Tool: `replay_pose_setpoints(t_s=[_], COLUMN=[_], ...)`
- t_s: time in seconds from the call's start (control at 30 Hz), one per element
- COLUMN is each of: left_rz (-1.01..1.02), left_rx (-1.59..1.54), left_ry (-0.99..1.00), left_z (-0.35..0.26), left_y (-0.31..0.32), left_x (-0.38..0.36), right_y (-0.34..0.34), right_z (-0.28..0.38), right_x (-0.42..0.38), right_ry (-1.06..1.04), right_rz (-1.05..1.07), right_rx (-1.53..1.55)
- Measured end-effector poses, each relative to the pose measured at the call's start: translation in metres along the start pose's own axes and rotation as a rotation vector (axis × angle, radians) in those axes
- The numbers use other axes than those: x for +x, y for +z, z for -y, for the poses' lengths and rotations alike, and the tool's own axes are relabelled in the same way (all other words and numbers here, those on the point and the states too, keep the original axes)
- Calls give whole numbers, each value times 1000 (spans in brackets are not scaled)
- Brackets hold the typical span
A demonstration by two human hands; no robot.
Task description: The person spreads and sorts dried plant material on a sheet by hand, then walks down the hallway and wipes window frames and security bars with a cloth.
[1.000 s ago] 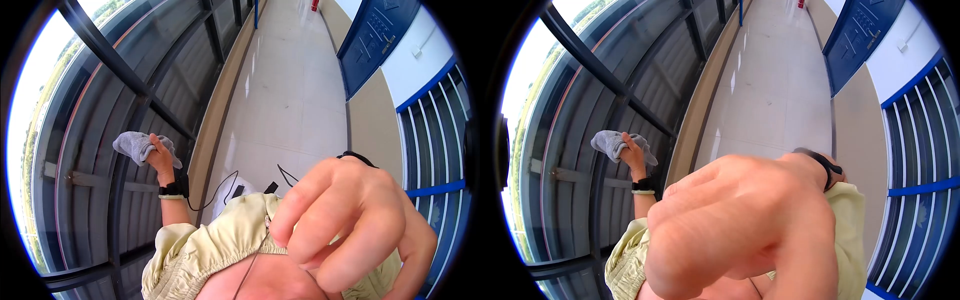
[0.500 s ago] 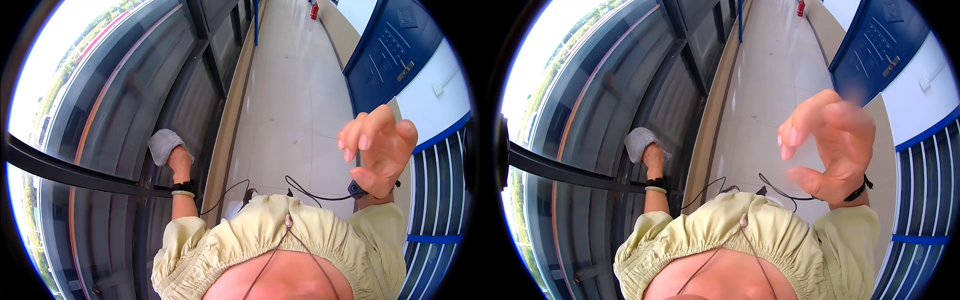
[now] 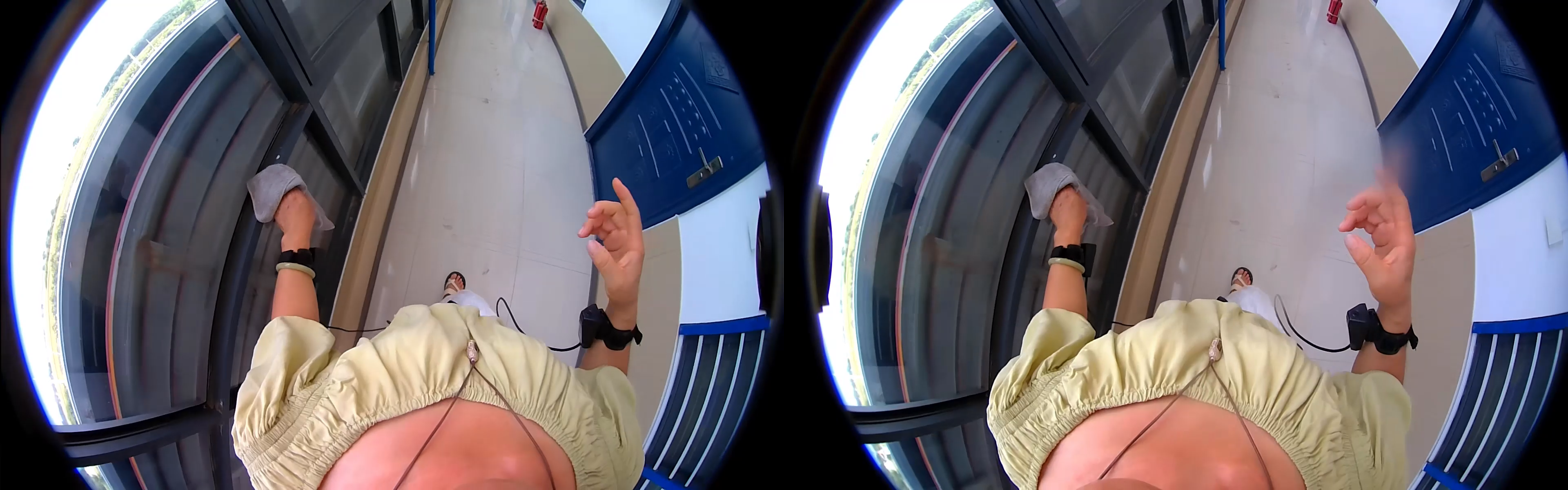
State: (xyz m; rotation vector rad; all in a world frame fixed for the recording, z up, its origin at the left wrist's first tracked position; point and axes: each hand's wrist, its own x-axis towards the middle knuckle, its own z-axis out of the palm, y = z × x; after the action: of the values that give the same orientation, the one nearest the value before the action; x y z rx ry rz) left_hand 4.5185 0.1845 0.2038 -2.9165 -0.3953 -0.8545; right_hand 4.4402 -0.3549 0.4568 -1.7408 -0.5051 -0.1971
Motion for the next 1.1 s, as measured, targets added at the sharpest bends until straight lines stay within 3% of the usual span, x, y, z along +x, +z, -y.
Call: replay_pose_setpoints(t_s=[0.07, 0.17, 0.27, 0.3, 0.37, 0.43, 0.53, 0.6, 0.63, 0.77, 0.87, 1.1], left_rz=[-191, -14, -286, -310, -363, -365, -434, -405, -449, -592, -630, -767], left_rx=[-88, -698, -1166, -1186, -1226, -1106, -798, -727, -768, -409, -320, 72], left_ry=[-39, -439, -406, -383, -341, -238, -55, -9, -39, -110, -251, -244], left_z=[-22, -92, -167, -180, -201, -218, -202, -189, -186, -159, -137, -150], left_y=[9, -35, -76, -73, -63, -63, -33, -22, -21, 3, 42, 55], left_x=[34, 92, 130, 142, 164, 183, 225, 247, 263, 321, 367, 389], right_y=[-11, -9, 42, 69, 130, 181, 235, 255, 263, 282, 310, 328], right_z=[-44, -125, -200, -217, -232, -243, -248, -260, -264, -251, -253, -277], right_x=[44, 112, 166, 188, 224, 256, 333, 379, 407, 490, 546, 585], right_ry=[179, 465, 635, 690, 690, 756, 616, 631, 626, 684, 554, 527], right_rz=[61, 311, 666, 762, 777, 748, 807, 818, 816, 786, 816, 892], right_rx=[128, 173, 296, 346, 480, 763, 1013, 1001, 987, 785, 923, 1172])
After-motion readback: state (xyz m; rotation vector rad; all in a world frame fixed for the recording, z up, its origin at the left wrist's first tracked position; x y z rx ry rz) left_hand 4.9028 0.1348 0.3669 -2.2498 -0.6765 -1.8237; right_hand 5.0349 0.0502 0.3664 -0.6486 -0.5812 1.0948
